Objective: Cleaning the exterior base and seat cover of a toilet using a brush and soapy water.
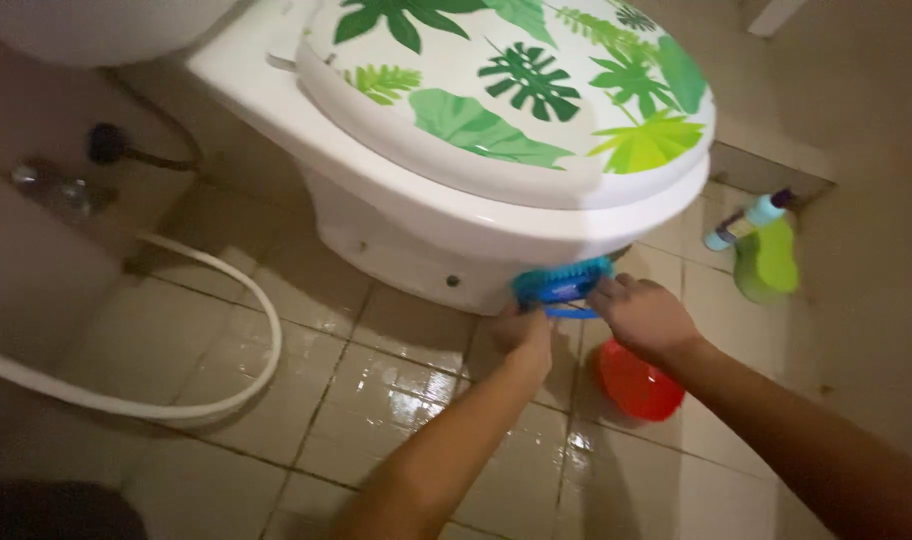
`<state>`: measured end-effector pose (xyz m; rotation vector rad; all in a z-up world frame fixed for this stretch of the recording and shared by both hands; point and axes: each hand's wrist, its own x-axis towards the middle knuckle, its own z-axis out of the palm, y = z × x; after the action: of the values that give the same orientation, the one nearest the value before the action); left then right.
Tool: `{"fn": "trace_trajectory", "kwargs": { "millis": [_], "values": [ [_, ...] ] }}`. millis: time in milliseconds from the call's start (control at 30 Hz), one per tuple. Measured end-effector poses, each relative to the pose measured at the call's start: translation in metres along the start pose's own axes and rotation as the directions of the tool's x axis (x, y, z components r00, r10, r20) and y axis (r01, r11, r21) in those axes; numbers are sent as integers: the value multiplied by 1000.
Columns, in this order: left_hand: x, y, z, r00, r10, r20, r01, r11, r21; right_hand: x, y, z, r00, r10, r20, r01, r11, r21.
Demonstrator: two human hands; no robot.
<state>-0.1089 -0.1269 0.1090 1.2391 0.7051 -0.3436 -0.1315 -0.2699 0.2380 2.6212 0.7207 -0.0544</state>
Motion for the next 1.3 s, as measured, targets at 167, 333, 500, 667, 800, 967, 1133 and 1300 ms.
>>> {"fn": "trace_trajectory", "kwargs": {
  "millis": [167,333,500,667,800,967,1133,1300],
  "values": [
    [4,-28,54,988,134,78,-104,944,-313,-47,28,11,991,121,-64,-109,979,175],
    [-47,-31,70,945,114,308,-81,990,-119,-100,58,-1,937,330,114,-345,830,439],
    [-49,-58,72,839,167,518,-296,939,177,-108,88,-6,896,303,325,-432,767,475],
    [-1,-102,88,601,579,550,-798,464,384,-76,109,25,940,31,341,-157,924,348],
    [-24,-88,90,664,498,558,-748,466,474,-47,100,4,848,68,526,-259,918,300],
    [-70,-73,78,745,308,591,-666,382,641,-29,111,45,843,-93,530,-40,971,235],
    [-62,-76,71,728,450,516,-685,478,550,-15,108,63,843,-92,531,-46,969,242],
    [-60,-84,83,859,164,485,-450,692,564,-5,103,77,827,-68,558,-95,962,258]
  ]
}}
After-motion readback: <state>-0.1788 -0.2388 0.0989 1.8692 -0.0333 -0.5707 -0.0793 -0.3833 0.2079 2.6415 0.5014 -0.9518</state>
